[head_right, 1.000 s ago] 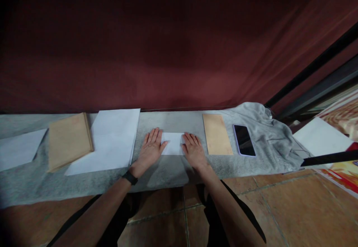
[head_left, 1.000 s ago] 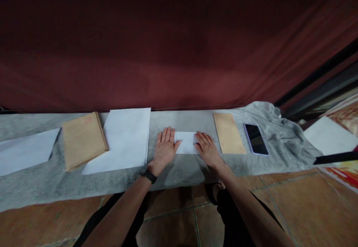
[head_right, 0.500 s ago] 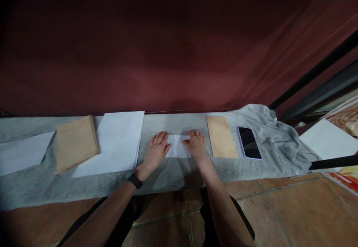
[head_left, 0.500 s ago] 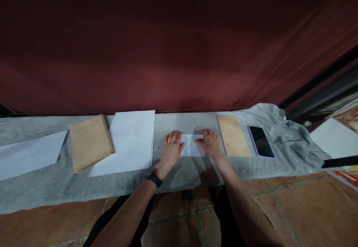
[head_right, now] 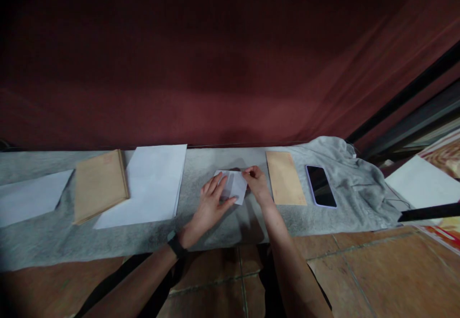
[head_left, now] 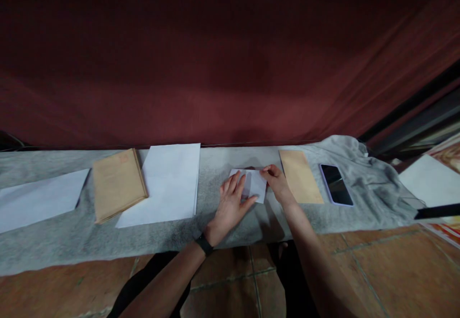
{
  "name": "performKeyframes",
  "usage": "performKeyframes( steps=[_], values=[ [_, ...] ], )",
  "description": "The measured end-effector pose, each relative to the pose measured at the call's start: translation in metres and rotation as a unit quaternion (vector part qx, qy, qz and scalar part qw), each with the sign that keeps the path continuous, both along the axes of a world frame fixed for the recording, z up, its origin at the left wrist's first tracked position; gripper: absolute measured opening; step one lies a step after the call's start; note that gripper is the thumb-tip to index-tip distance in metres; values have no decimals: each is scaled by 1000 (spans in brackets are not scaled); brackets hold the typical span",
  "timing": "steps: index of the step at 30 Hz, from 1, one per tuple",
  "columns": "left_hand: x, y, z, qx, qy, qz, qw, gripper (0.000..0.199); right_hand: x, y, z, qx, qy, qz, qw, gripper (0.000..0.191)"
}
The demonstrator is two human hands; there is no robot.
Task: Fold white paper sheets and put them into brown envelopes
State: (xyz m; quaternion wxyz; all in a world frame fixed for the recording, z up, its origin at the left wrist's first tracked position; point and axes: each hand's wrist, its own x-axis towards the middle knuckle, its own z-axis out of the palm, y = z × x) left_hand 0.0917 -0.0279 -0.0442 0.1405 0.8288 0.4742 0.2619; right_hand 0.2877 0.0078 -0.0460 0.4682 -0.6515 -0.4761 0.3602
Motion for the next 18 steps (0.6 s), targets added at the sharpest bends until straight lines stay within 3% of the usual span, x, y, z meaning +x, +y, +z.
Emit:
performKeyframes(
  steps=[4,9,12,14,18],
  values=[
    [15,-19,5,-62,-89,-15,994,91,-11,-7,19,76,210,-15,975,27],
    [27,-23,15,-135,-179,50,973,102,-37,-14,35,111,257,28,960,21],
    [33,-24,22,-174,-258,48,949,102,-47,-17,41,102,280,48,953,18],
    [34,-25,26,-190,-310,32,931,96,-51,-20,47,102,302,66,946,17],
    [28,-19,31,-255,-420,28,870,55,-48,-21,54,107,331,98,932,21]
  ],
)
